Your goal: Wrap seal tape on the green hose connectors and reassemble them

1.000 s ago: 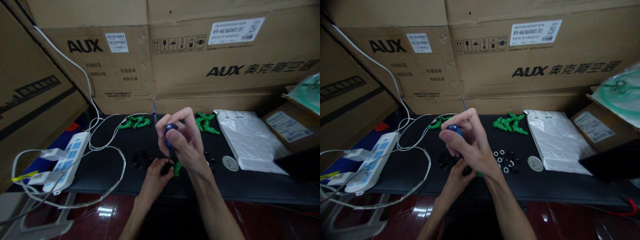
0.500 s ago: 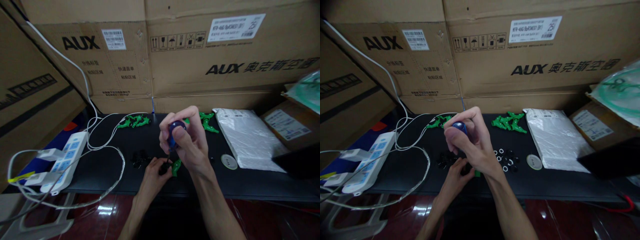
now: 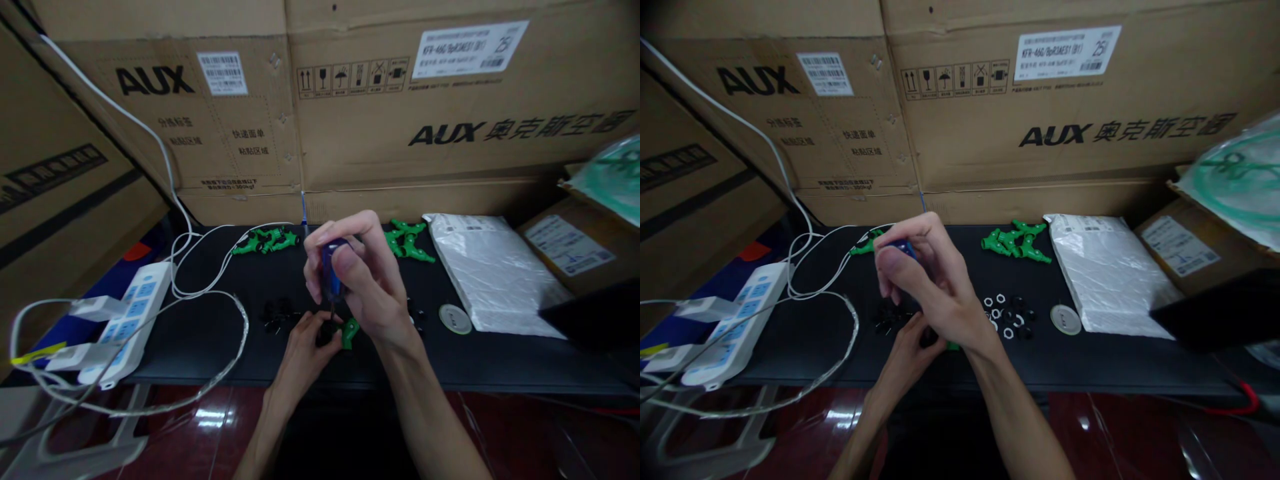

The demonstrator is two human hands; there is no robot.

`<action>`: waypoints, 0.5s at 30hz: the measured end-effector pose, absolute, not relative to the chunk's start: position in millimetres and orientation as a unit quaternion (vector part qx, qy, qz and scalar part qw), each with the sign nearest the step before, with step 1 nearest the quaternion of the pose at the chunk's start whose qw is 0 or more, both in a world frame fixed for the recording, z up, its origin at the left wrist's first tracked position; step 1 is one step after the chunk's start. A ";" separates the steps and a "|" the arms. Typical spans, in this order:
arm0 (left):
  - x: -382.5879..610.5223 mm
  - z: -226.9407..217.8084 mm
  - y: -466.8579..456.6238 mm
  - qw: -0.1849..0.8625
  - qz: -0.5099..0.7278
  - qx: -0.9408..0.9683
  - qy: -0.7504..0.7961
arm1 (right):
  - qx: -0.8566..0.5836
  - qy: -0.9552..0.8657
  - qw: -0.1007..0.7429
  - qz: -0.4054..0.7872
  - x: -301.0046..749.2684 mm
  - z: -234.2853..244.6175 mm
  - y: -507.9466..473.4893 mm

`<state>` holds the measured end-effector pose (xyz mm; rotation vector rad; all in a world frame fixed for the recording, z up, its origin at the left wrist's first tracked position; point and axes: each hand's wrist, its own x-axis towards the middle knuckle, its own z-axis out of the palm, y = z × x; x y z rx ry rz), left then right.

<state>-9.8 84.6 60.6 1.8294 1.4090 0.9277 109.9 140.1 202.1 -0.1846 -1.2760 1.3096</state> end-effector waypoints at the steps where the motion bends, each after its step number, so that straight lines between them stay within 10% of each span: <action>1: -9.8 60.8 84.5 0.322 0.353 0.696 0.536 | -0.084 -0.556 0.595 0.575 110.2 203.2 140.4; 15: -10.9 61.3 84.7 0.331 0.363 0.694 0.527 | -0.090 -0.557 0.602 0.565 107.6 200.7 138.7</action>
